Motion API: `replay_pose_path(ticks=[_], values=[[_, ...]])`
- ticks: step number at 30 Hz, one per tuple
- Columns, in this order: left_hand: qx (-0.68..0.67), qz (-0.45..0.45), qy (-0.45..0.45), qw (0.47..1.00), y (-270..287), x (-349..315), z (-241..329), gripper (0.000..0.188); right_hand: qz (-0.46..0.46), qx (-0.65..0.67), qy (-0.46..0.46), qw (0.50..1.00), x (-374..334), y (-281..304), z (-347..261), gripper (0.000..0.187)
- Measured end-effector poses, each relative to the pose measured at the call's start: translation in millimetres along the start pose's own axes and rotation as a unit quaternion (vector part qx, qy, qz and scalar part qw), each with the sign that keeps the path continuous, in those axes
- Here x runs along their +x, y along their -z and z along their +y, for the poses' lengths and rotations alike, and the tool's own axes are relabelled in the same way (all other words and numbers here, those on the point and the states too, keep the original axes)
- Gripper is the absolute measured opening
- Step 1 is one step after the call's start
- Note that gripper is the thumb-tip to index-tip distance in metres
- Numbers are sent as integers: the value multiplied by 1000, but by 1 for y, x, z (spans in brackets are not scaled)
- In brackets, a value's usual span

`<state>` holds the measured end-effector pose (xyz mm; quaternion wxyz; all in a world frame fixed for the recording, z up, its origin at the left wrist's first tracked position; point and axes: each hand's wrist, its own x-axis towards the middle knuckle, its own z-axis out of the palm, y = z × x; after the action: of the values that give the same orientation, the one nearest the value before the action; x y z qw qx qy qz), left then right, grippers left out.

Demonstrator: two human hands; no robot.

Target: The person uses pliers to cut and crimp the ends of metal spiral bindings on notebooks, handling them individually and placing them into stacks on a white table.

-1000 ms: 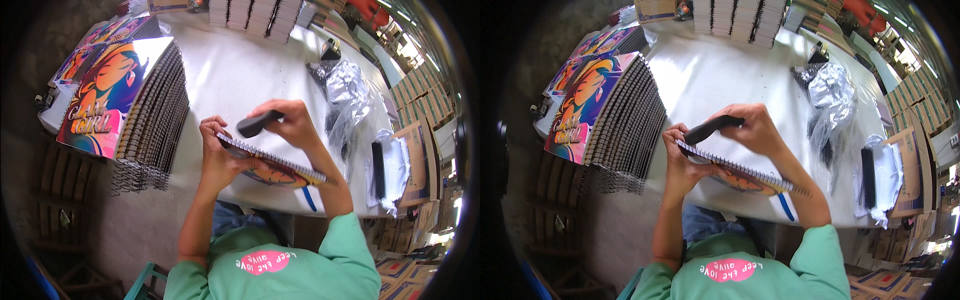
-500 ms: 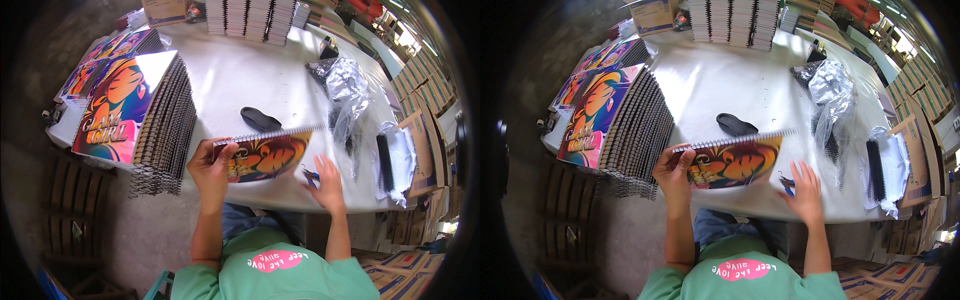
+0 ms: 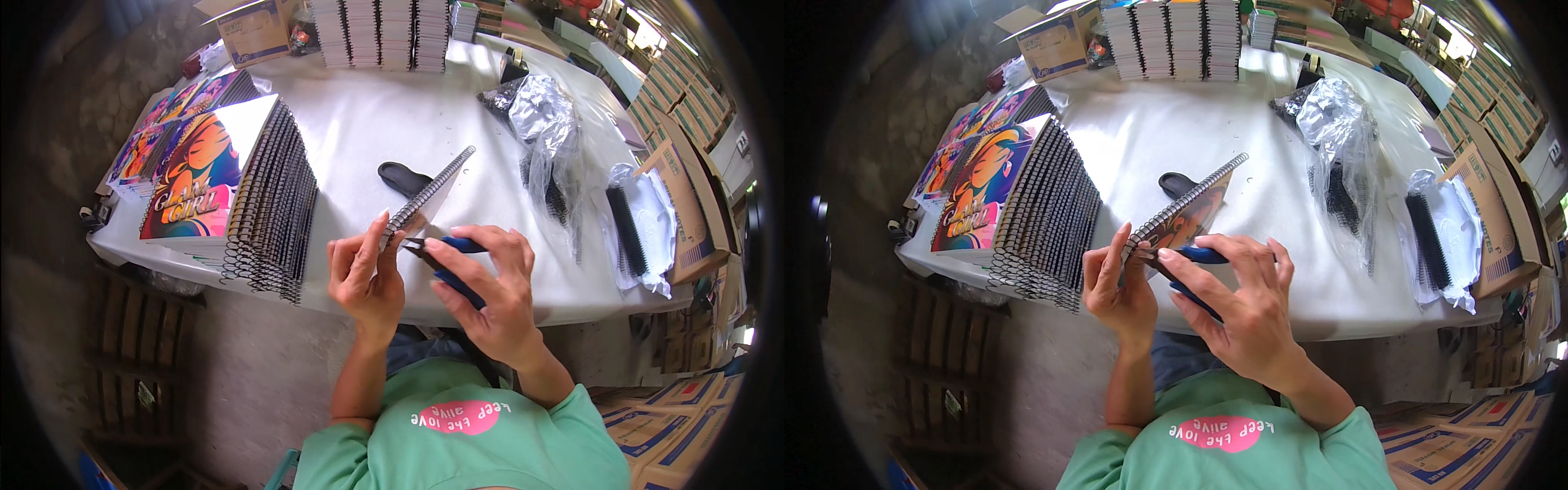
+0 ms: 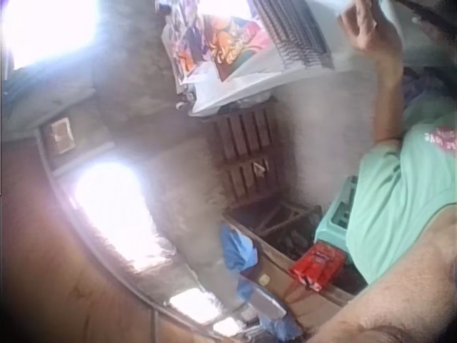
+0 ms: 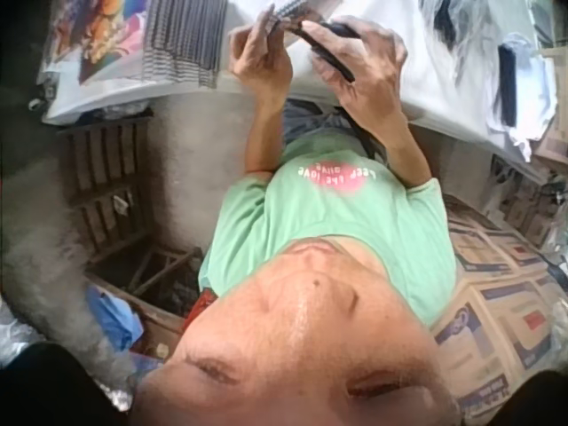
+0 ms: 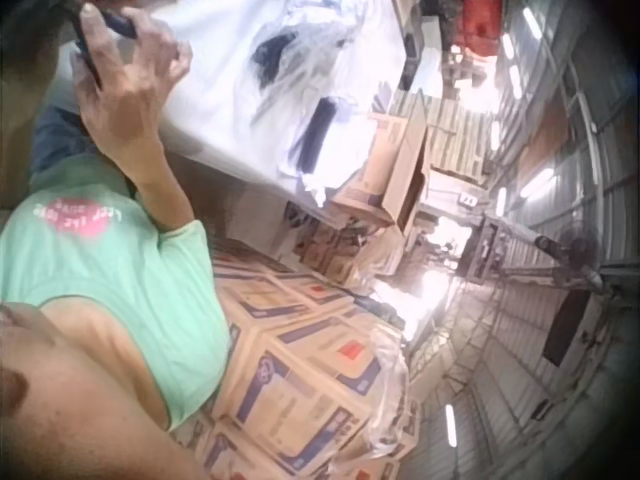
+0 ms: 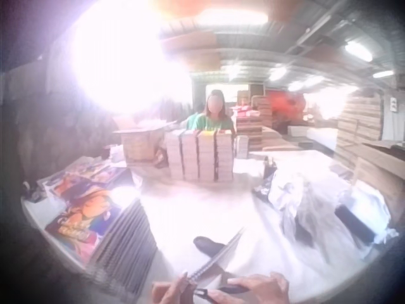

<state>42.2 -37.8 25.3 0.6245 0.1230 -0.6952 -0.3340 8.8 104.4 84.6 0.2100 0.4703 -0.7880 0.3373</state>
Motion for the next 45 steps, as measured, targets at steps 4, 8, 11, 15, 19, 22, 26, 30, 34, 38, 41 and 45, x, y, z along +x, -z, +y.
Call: replay_pose_path(ticks=[4,8,11,15,19,22,26,30,34,38,41,45], values=[[0,3,-18,1000,3,0,4,40,-33,13,-13,999,0,-4,-3,39],[-6,1,-32,999,6,-1,7,41,-83,77,-55,992,-8,-5,-3,41],[-9,3,-23,1000,6,-2,10,41,-29,60,-35,997,-13,-4,-5,41],[-23,9,-13,1000,4,-3,15,41,-8,53,-2,999,-8,-2,-6,40],[-10,4,-30,999,7,-5,20,41,-75,194,-72,976,-12,1,-8,37],[-7,10,-60,998,7,-8,26,40,-170,578,-255,756,-16,6,-2,36],[-74,38,0,997,8,-8,29,34,-237,621,-279,693,-15,13,8,34],[-177,59,67,980,19,10,38,36,-138,260,-97,951,-35,7,41,34],[-317,68,142,935,29,20,41,28,-118,-94,-170,974,-94,-16,121,35],[-418,55,158,893,46,27,51,22,-155,-201,-228,940,-97,-26,146,37],[-468,59,143,870,55,35,65,24,14,366,-243,898,-65,-24,150,50],[-444,112,128,880,80,60,80,29,104,691,-49,714,27,1,66,59]])
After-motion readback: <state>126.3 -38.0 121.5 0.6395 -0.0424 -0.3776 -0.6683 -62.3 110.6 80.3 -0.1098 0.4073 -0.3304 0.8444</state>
